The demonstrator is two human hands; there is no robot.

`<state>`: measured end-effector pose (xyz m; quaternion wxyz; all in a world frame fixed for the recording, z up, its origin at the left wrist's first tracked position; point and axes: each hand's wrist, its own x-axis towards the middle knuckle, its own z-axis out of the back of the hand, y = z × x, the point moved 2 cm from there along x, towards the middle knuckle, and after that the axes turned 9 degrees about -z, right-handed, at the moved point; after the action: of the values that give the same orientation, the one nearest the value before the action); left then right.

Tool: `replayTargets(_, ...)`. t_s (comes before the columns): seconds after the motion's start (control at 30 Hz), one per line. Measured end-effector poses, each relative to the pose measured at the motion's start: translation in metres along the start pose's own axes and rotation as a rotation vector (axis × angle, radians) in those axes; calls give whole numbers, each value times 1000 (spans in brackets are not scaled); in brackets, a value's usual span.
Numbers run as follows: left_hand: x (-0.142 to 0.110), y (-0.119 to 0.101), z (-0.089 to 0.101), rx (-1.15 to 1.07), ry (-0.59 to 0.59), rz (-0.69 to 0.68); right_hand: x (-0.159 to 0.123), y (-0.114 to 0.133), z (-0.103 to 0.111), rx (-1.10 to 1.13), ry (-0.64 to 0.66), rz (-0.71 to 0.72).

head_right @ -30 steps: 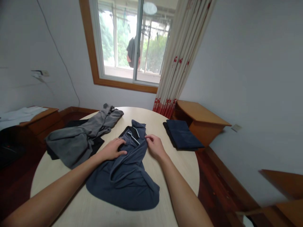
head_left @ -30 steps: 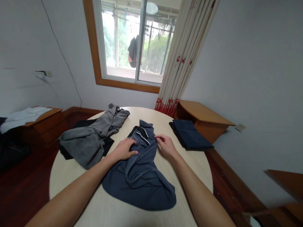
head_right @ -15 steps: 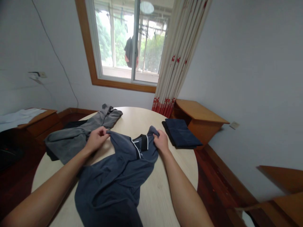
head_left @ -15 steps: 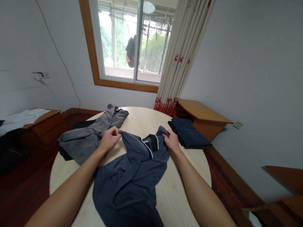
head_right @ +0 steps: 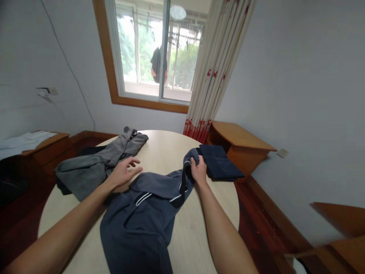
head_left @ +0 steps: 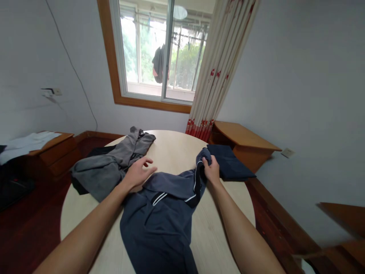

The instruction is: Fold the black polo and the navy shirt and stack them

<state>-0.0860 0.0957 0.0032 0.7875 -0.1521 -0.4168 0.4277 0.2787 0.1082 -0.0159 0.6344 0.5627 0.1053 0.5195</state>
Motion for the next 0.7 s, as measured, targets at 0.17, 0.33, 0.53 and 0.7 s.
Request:
replayTargets(0.17, -12, -11, -28, 119, 494, -106, 3, 8, 8, -87, -51, 49)
replayTargets(0.33, -10, -2, -29, 210, 520, 137, 10, 11, 24, -80, -193, 16)
replayTargets(0.53, -5, 4, -14, 282, 407, 193, 14, 5, 36, 174, -267, -111)
replayTargets(0.7, 5, -1, 22, 228, 68, 237, 14, 20, 45, 433, -349, -184)
